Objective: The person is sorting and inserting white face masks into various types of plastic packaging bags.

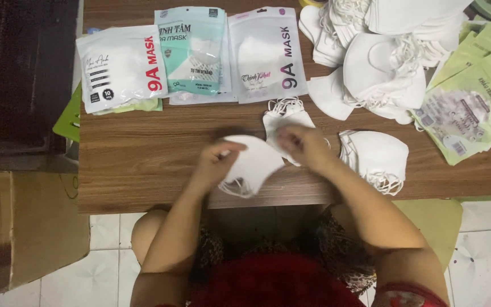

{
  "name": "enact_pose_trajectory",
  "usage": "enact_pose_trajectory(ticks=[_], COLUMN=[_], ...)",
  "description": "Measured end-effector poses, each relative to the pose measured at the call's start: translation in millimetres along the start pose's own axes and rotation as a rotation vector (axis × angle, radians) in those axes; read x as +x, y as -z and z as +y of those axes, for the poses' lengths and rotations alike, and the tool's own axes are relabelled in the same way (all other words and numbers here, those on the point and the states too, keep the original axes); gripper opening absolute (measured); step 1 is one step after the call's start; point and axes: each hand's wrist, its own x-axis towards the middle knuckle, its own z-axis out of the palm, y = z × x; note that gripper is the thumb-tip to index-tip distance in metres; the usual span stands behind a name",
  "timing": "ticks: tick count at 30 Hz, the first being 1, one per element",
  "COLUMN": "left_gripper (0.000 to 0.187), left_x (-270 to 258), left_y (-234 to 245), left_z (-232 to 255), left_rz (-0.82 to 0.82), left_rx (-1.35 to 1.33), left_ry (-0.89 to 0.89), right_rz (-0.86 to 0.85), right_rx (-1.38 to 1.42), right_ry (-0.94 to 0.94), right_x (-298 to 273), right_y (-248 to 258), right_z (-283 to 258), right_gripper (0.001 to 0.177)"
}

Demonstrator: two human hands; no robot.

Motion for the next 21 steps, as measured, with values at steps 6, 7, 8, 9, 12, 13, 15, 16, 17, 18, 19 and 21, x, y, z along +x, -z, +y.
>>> enact_pose_trajectory(ticks=[6, 7, 8, 9, 12, 13, 15, 16, 17, 18, 19, 21], left_gripper=[0.020, 0.020, 0.019, 0.018, 0.020, 0.020, 0.020, 0.020, 0.019, 0.019, 0.019, 0.019], left_x=[8.5, 9.4, 10.3, 11.5, 7.2, 6.5, 5.2, 4.9, 4.5, 4.0, 4.4, 5.9], left_y=[29.3, 32.2, 35.3, 38.5, 28.9, 26.1, 20.0, 18.7, 17.2, 15.6, 14.3, 12.2], left_z=[55.3, 53.0, 50.5, 48.2, 56.5, 51.6, 41.7, 41.0, 40.0, 39.0, 37.6, 35.2], left_rz=[0.461, 0.461, 0.487, 0.513, 0.473, 0.476, 0.374, 0.376, 0.340, 0.304, 0.304, 0.282], left_rx=[-0.150, -0.150, -0.172, -0.194, -0.142, -0.142, -0.103, -0.104, -0.095, -0.086, -0.086, -0.087], left_ry=[0.096, 0.097, 0.082, 0.066, 0.112, 0.112, 0.090, 0.091, 0.101, 0.110, 0.112, 0.121], right_rz=[0.002, 0.001, 0.024, 0.048, -0.014, -0.015, -0.139, -0.141, -0.167, -0.194, -0.195, -0.163], right_rx=[-0.357, -0.356, -0.386, -0.416, -0.579, -0.580, -0.747, -0.747, -0.768, -0.789, -0.788, -0.795], right_ry=[0.159, 0.159, 0.153, 0.146, 0.242, 0.245, 0.192, 0.192, 0.163, 0.134, 0.133, 0.067], right_x=[5.6, 7.3, 9.0, 10.9, 23.7, 25.0, 26.9, 28.6, 30.1, 31.6, 31.5, 32.1], right_y=[27.6, 25.8, 23.8, 22.1, 21.2, 17.8, 11.1, 11.1, 11.0, 10.9, 10.7, 10.5], right_z=[15.6, 22.0, 28.3, 34.4, 31.3, 28.5, 23.4, 23.0, 22.8, 22.8, 26.2, 32.4], right_gripper=[0.041, 0.041, 0.043, 0.045, 0.065, 0.065, 0.070, 0.070, 0.071, 0.072, 0.072, 0.064])
